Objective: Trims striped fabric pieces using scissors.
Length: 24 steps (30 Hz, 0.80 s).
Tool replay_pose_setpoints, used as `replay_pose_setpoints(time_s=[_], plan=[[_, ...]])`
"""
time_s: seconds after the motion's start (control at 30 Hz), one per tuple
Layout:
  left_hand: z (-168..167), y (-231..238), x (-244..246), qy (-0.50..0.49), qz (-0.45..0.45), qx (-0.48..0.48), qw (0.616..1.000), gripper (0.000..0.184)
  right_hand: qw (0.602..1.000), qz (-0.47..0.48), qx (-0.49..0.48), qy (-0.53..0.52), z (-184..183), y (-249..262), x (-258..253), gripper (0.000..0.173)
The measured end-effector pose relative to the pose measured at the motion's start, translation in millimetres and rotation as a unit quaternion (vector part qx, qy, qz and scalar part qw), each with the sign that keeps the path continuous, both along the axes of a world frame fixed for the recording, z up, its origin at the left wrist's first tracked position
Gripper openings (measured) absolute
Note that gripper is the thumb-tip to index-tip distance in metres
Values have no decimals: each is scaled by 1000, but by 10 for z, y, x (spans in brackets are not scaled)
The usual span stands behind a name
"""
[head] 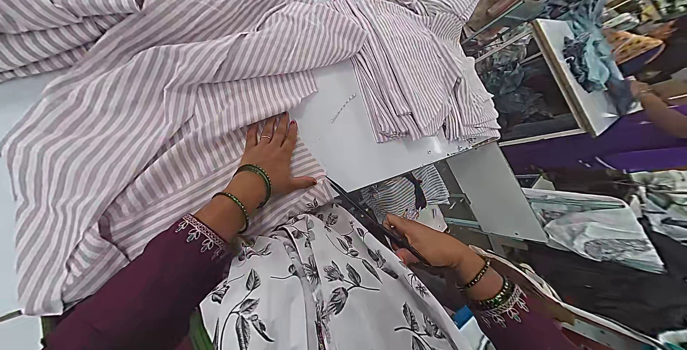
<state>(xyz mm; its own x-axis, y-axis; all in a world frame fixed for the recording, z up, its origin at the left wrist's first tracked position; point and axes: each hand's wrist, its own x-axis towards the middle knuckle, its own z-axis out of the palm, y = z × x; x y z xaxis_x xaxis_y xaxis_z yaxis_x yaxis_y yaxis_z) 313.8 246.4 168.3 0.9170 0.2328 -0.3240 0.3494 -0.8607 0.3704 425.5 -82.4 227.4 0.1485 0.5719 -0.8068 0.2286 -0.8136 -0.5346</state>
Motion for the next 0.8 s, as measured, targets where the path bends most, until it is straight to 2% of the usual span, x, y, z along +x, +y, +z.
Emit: replay_pose_setpoints(time_s=[0.13, 0.27, 0.37, 0.57, 0.8], plan=[[-7, 1, -5, -11, -1, 12, 1000, 136, 999, -33, 7, -25, -42, 225, -198, 52], [-14, -3, -15, -20, 0, 12, 1000, 136, 998, -33, 37, -37, -115, 212, -293, 19], [-2, -2, -19, -22, 2, 10, 1000, 136, 998, -34, 34, -42, -115, 189, -326, 13], [-16, -7, -12, -17, 3, 15, 1000, 138, 998, -22, -12, -49, -53, 269, -300, 20], [-6, -5, -2, 0, 7, 9, 1000, 139, 997, -27, 38, -66, -70, 261, -355, 9]])
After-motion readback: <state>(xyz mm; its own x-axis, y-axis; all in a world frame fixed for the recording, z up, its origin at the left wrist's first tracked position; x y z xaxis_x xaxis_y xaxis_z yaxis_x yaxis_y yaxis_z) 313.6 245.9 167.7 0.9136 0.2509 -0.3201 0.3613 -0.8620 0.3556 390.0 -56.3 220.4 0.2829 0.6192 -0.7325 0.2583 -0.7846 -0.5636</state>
